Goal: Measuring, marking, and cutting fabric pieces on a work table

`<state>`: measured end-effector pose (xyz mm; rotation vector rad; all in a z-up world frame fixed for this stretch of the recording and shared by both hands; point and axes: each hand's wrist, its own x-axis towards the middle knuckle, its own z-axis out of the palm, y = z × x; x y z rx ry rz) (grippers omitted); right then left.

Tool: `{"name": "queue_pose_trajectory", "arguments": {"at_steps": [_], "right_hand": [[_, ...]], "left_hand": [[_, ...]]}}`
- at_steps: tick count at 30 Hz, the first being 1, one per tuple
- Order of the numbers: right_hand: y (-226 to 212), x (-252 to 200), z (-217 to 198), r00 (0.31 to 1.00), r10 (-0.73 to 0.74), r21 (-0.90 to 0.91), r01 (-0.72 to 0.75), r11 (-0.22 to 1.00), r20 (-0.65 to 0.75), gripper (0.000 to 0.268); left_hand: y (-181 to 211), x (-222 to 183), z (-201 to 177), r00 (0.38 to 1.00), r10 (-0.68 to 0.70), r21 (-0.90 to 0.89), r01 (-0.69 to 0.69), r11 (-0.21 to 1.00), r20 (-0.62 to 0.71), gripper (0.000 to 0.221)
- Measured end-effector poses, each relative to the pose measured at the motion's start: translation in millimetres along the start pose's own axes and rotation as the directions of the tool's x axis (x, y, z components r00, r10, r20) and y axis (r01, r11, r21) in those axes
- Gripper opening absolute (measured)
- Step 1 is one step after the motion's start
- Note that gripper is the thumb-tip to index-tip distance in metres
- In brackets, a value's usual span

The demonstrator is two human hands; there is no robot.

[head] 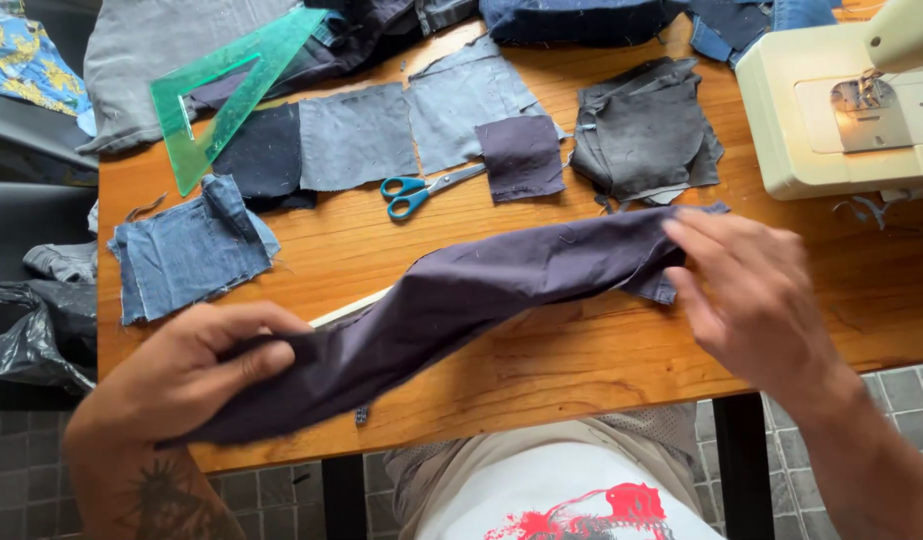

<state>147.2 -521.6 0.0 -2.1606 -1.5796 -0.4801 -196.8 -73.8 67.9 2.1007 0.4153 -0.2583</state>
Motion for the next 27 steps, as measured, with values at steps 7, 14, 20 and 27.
{"name": "queue_pose_trajectory", "arguments": {"at_steps": [7,14,20,27], "right_hand": [[36.1,-8.7,49.9,0.967,-0.078,-0.055,0.094,0.994,0.244,0.033],[71.5,-128.3,-5.8,0.960,0.161,0.082,-0.145,0.986,-0.231,0.017],[30.6,-112.1,-21.9,0.952,-0.254,0.046,0.250,0.967,0.171,0.018],[-18.8,-71.0,-9.9,0.974,-0.117,0.296,0.056,0.954,0.194,0.036]], "left_hand": [[-9.7,-41.3,19.8,0.994,0.108,-0.102,-0.108,0.989,-0.003,0.035],[-49.1,-26.7,55.6,0.990,-0.004,-0.145,-0.017,0.989,-0.142,0.031],[-40.2,2.6,78.6,0.974,-0.207,0.143,0.219,0.965,-0.095,0.028],[-47.7,19.0,115.4,0.953,-0.058,0.363,0.170,0.916,-0.299,0.028]]}}
